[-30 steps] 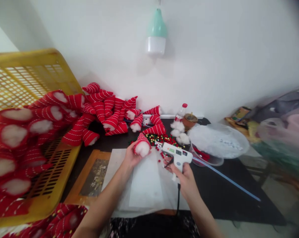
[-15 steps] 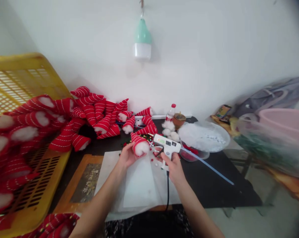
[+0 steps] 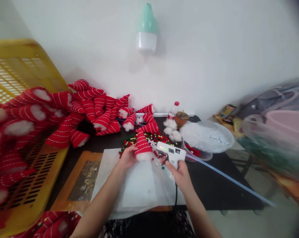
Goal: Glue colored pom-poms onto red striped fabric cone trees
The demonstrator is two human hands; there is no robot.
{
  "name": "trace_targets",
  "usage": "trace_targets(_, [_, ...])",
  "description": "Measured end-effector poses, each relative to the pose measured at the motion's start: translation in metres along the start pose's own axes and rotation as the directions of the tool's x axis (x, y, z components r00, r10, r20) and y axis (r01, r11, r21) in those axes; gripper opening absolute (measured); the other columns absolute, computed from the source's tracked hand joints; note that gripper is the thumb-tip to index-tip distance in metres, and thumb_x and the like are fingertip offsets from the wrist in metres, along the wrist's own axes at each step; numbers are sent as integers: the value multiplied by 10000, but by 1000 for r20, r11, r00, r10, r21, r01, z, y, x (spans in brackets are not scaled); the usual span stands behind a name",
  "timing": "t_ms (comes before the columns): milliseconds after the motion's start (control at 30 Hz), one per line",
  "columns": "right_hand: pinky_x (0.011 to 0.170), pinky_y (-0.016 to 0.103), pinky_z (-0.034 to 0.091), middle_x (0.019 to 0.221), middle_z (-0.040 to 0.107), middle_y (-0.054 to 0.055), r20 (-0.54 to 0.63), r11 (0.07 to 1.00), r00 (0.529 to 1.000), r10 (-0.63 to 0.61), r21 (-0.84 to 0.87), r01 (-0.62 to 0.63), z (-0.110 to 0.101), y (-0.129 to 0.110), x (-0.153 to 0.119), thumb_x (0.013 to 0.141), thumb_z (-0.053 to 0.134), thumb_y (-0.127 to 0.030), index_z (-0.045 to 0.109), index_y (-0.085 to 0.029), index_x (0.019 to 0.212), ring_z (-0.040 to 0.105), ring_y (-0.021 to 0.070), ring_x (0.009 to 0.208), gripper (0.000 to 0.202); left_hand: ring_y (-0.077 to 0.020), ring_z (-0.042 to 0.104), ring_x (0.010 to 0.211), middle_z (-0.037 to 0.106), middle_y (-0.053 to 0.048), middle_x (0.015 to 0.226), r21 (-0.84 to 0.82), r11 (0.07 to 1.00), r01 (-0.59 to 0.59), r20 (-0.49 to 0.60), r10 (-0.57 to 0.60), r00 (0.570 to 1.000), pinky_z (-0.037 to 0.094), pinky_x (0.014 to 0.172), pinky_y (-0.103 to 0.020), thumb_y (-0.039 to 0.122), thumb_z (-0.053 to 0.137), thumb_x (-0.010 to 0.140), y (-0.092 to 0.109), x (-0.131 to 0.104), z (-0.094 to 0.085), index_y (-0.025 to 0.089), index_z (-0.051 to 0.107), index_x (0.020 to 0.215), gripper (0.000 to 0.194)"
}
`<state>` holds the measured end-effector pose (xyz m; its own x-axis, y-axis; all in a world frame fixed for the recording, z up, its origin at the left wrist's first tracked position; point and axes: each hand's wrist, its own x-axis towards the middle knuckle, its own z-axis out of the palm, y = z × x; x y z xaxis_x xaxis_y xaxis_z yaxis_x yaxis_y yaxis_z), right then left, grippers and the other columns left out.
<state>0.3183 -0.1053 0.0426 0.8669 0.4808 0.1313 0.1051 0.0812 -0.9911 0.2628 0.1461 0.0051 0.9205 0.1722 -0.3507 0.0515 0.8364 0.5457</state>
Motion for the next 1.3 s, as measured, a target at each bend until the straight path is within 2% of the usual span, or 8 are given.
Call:
trace_targets(133, [869, 363, 557, 958, 772, 94, 65, 989, 998, 2, -149, 8, 2, -5, -3, 922, 657, -535, 759, -182, 930, 696, 271, 941, 367, -293, 774, 959, 799, -95, 1035, 67, 997, -29, -12, 29, 1000, 597, 915, -399, 173, 747, 766, -3, -3, 5, 165, 684, 1233, 471])
trace_targets(233, [842, 341, 555, 953, 771, 93, 95, 976, 995, -32, -210, 52, 1, -11, -5, 959, 599, -529, 762, -190, 888, 696, 271, 942, 382, -289, 769, 975, 794, -85, 1074, 124, 991, -56, 2, 56, 998, 575, 953, -390, 118, 780, 720, -5, -3, 7, 192, 649, 1315, 614])
trace_targets(400, [793, 312, 551, 903, 764, 77, 159, 932, 987, -11, -357, 68, -4, -19, -11, 1000, 535, -475, 731, -204, 887, 694, 255, 904, 353, -270, 739, 1049, 758, -63, 1216, 255, 961, -108, -106, 139, 985, 539, 968, -338, 89, 827, 665, -7, 0, 6, 262, 602, 1395, 783])
trace_targets(533, [866, 354, 548, 901, 760, 91, 126, 877, 992, -3, -477, 63, -6, -26, -16, 983, 545, -471, 705, -210, 849, 695, 257, 868, 334, -296, 684, 1175, 719, -67, 1302, 361, 917, -172, -87, 217, 972, 513, 987, -319, 107, 850, 655, -9, 1, 5, 260, 638, 1358, 750])
trace_targets(633, [908, 400, 547, 873, 754, 102, 134, 847, 991, -13, -525, 82, -7, -31, -18, 973, 552, -467, 700, -213, 829, 704, 274, 868, 327, -315, 665, 1211, 712, -71, 1318, 355, 915, -190, -75, 231, 970, 498, 1019, -335, 108, 853, 646, -10, 2, 4, 256, 653, 1334, 731])
trace_targets(767, [889, 408, 560, 822, 751, 91, 165, 825, 986, -1, -557, 94, -7, -34, -18, 973, 551, -460, 712, -218, 883, 718, 290, 894, 304, -346, 628, 1275, 707, -84, 1329, 352, 914, -203, -67, 240, 968, 491, 1043, -370, 141, 877, 640, -10, 3, 4, 256, 644, 1324, 731])
trace_targets(1033, [915, 438, 557, 803, 741, 102, 156, 806, 987, -22, -581, 110, -5, -25, -20, 981, 542, -489, 698, -219, 881, 718, 316, 957, 327, -361, 604, 1314, 705, -82, 1333, 342, 913, -221, -25, 244, 969, 465, 1095, -387, 141, 869, 630, -9, 4, 3, 244, 627, 1341, 758])
trace_targets(1300, [881, 452, 576, 794, 730, 106, 139, 798, 987, -77, -585, 144, -5, -21, -23, 989, 533, -472, 640, -224, 851, 724, 316, 914, 304, -383, 509, 1409, 549, -122, 1534, 486, 839, -246, -12, 288, 958, 404, 1166, -479, 310, 876, 649, -11, 7, -2, 237, 523, 1456, 884])
